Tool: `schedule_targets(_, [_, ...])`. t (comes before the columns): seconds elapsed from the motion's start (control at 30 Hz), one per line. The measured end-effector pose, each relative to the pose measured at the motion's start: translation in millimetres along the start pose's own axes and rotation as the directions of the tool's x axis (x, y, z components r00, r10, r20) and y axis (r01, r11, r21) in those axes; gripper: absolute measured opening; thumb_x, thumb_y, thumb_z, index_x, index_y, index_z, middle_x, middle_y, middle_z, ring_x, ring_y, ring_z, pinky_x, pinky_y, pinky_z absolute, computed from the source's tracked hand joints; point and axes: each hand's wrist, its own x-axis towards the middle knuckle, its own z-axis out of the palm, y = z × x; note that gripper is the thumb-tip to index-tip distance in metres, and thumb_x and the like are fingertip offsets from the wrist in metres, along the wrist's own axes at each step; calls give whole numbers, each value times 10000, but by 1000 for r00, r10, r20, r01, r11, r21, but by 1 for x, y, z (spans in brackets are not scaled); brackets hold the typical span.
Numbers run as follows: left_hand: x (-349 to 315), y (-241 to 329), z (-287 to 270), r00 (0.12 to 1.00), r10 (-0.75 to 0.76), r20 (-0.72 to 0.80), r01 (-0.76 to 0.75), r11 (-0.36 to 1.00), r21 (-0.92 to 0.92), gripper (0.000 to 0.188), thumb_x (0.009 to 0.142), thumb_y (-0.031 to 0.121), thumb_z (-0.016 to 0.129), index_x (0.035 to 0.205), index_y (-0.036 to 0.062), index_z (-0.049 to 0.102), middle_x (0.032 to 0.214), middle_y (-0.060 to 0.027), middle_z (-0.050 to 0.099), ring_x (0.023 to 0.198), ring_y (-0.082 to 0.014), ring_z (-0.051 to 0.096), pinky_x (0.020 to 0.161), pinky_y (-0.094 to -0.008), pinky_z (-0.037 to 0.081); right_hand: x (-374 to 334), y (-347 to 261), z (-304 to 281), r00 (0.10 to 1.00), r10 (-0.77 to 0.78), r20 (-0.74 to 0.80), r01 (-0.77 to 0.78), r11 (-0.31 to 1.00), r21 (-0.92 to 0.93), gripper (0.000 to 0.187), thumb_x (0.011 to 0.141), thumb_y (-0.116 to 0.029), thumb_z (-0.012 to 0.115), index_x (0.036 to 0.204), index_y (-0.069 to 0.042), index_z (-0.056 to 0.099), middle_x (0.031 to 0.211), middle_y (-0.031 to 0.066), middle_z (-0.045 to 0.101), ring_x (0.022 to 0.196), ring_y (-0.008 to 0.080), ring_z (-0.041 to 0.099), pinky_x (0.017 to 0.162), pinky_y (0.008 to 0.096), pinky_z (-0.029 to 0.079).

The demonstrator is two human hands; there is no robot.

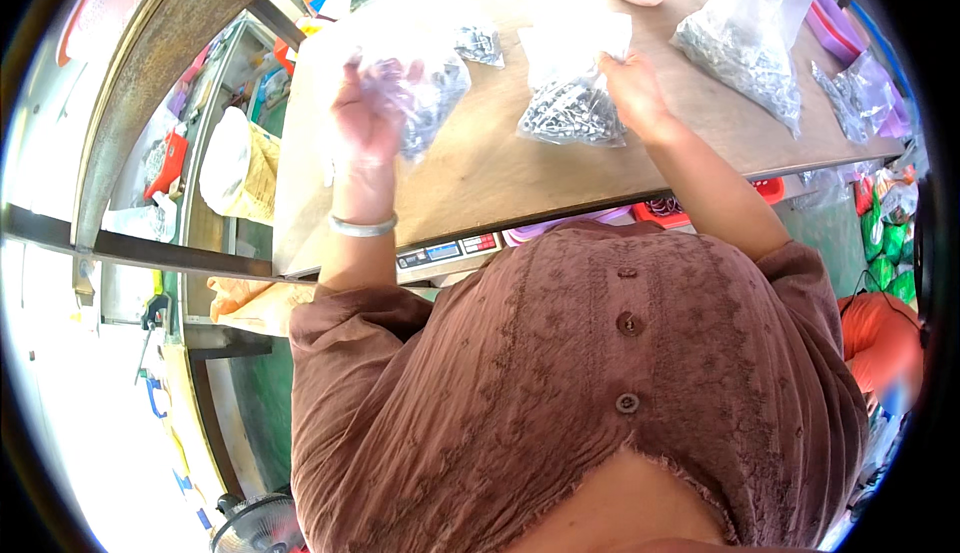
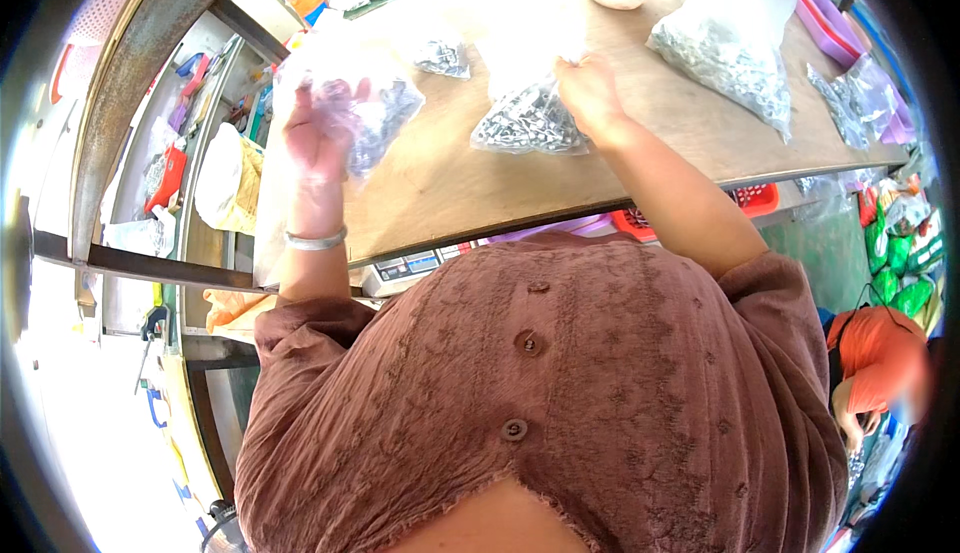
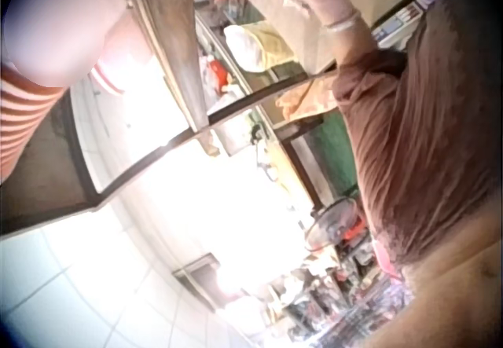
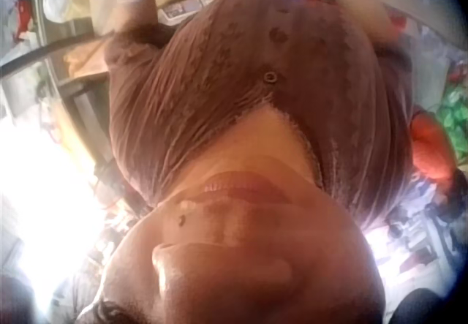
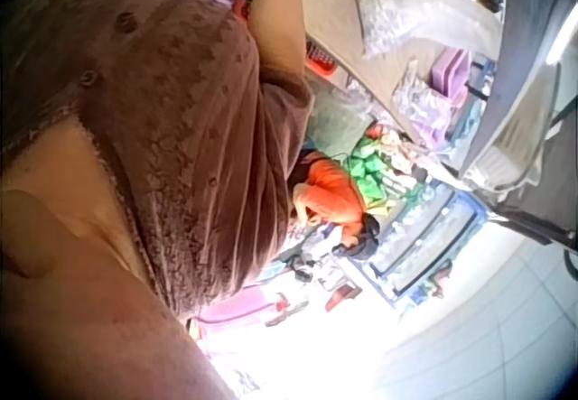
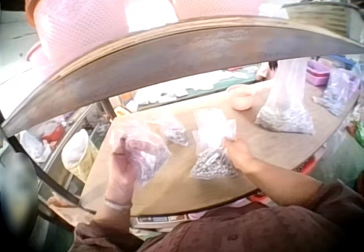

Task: The person scoops small metal parts into a plastic tray, transfers them into a plastic bag, wipes down the workstation, and kemudian places several small metal items into a plastic bowl.

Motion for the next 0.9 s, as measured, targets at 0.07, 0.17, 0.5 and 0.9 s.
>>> schedule_targets(0.07, [7, -30, -7, 999, -2, -43, 5, 997, 79, 213, 886, 203, 428, 1045, 82, 502, 919, -73, 564, 818, -204, 531, 843, -424, 408, -15, -17, 7, 1000, 2, -20, -3, 996, -89, 188, 820, -106, 521, 922, 38, 584, 809, 68, 608, 700, 113, 529, 629, 273, 420])
schedule_targets(0.17, [19, -98, 16, 964, -47, -263, 68, 995, 74, 213, 892, 183, 414, 1058, 73, 488, 766, -37, 497, 773, -167, 502, 723, -322, 456, -12, -10, 0, 999, -50, 9, 50, 993, -110, 189, 823, -113, 523, 930, 28, 589, 799, 76, 613, 701, 119, 532, 641, 277, 421])
schedule_targets(0.5, [59, -73, 11, 968, -197, -153, 231, 942, 244, 264, 882, 319, 442, 1059, 135, 512, 944, -57, 523, 1027, -265, 468, 796, -617, 379, -17, -31, -13, 998, 9, 70, 16, 934, -356, 252, 821, -152, 528, 979, 42, 559, 880, 127, 619, 801, 188, 572, 723, 305, 430])
schedule_targets(0.9, [77, -43, 53, 810, -422, 407, 439, 897, 55, 320, 884, 317, 435, 1167, 169, 451, 1025, -89, 538, 1146, -338, 358, 878, -678, 267, -19, -50, -18, 910, -153, 386, 285, 906, -312, 523, 740, -126, 649, 1185, 9, 412, 1142, 120, 497, 1023, 210, 478, 858, 333, 388])
